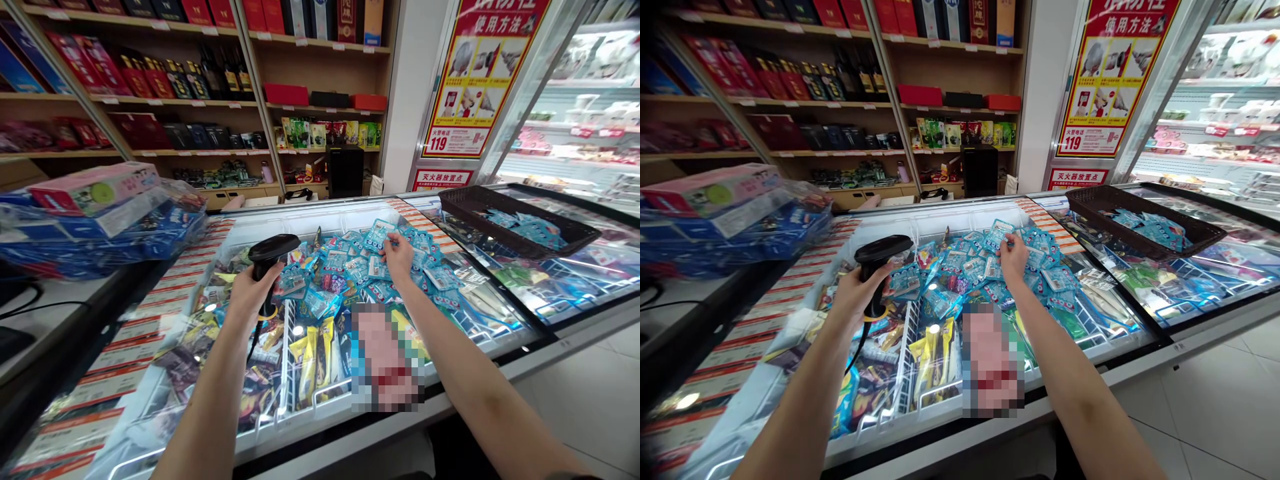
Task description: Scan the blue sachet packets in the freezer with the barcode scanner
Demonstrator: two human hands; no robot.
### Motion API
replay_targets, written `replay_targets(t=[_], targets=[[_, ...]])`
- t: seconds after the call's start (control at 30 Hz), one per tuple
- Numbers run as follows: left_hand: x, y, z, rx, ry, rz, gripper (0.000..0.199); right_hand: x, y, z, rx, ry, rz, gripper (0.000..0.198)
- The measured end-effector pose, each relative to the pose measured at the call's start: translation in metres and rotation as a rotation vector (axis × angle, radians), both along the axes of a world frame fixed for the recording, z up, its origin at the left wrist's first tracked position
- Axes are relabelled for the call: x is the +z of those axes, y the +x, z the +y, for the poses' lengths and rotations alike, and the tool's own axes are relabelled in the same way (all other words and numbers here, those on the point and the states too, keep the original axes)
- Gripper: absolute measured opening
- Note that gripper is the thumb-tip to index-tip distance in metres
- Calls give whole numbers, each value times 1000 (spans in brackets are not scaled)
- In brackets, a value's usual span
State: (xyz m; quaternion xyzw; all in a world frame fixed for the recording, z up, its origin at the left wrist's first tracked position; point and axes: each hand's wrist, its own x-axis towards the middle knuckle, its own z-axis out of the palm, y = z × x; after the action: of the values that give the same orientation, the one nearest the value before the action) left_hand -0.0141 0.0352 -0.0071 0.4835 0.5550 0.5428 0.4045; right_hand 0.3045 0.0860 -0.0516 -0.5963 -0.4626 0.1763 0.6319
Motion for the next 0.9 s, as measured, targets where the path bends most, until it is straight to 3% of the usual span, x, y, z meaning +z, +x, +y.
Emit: replay_targets(t=[0.27, 0.53, 0.67, 0.9], targets=[[-4, -3, -3, 12, -2, 10, 41, 1, -2, -4, -98, 78, -287, 36], [-7, -17, -1, 30, -2, -27, 41, 8, -19, -12, -18, 161, -447, 28], [-9, -26, 0, 50, -1, -94, 42, 12, -38, -12, 135, 175, -613, 24], [-6, -31, -3, 75, -14, -149, 41, 17, -88, -3, 672, 155, -948, 37]])
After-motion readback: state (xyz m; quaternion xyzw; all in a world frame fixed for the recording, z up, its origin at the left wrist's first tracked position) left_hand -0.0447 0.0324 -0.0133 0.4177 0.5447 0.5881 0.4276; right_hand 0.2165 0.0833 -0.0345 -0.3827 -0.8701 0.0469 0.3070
